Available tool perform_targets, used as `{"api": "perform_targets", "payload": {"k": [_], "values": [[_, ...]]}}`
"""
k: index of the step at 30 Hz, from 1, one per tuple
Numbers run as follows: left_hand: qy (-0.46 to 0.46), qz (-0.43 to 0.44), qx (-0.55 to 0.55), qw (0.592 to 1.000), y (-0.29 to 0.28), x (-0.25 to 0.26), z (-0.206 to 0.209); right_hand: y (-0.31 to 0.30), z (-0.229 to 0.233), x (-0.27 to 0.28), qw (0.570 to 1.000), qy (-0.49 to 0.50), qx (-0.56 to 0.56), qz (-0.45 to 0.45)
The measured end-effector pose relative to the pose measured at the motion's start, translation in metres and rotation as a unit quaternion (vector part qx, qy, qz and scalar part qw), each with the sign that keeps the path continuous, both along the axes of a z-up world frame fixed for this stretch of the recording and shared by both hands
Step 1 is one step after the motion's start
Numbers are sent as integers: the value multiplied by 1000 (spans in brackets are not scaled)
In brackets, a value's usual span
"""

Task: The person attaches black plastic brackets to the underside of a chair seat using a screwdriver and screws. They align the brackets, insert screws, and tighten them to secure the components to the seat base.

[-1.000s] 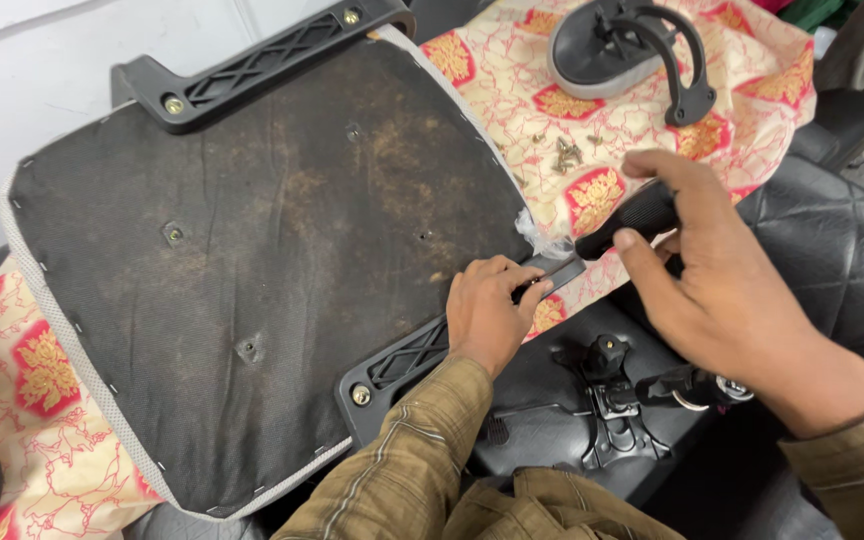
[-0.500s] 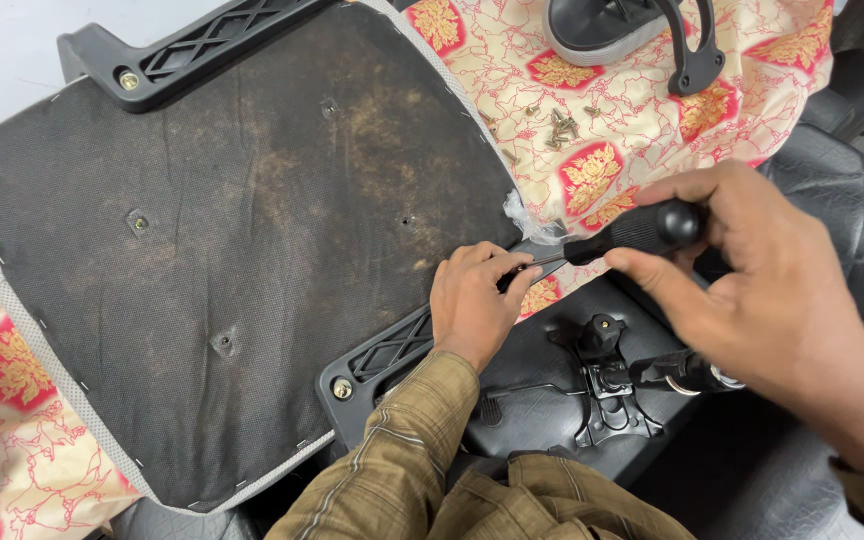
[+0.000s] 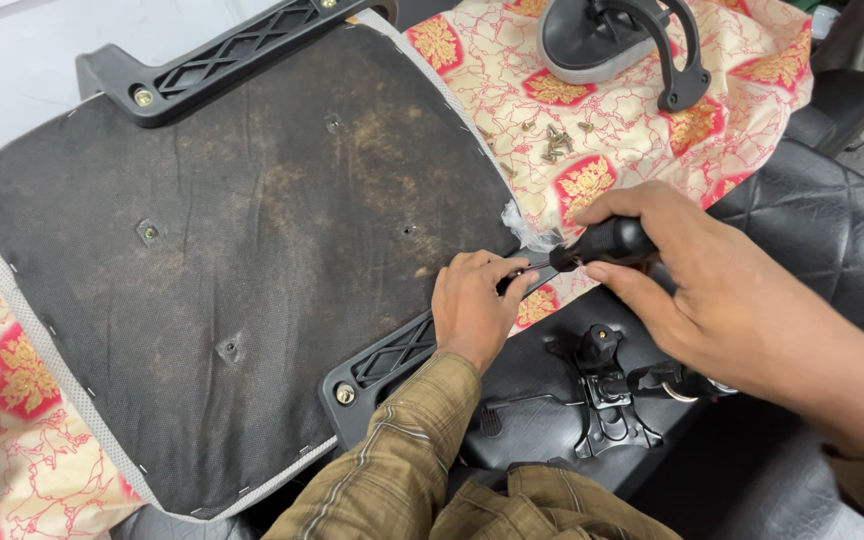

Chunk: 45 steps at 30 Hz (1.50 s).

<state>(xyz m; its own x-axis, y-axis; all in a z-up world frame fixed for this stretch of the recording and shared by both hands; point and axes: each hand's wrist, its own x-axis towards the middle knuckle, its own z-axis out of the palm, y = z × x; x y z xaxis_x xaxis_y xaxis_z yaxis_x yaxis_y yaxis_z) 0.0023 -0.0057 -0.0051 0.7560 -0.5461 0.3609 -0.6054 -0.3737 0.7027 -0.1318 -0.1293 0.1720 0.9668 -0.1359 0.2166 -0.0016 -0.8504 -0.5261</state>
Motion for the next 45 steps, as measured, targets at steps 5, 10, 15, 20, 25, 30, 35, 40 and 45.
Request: {"api": "perform_targets", "payload": {"k": [5, 10, 15, 20, 25, 30, 35, 40, 45], "values": [[-6, -2, 3, 1000, -1, -1, 3, 17, -3, 16, 978, -20, -76, -191], [-13, 0, 3, 1000, -2, -2, 4, 8, 2, 14, 994, -61, -40, -86], [-11, -2, 2, 1000, -1, -2, 4, -3, 3, 10, 997, -70, -16, 14], [7, -5, 8, 1000, 0, -1, 5, -7, 4, 14, 994, -81, -40, -59], [1, -2, 3, 1000, 0, -1, 4, 3, 2, 16, 979, -3, -64, -194], [2, 1, 6, 1000, -1, -2, 4, -5, 10, 15, 992, -112, -64, -5], [1, 2, -5, 1000, -2, -1, -3, -6, 4, 19, 997, -79, -24, -3], [21, -7, -1, 1000, 1, -1, -3, 2, 7, 19, 996, -75, -19, 32], [20, -20, 0, 1000, 4, 3, -3, 6, 17, 20, 986, -111, -86, 89]]}}
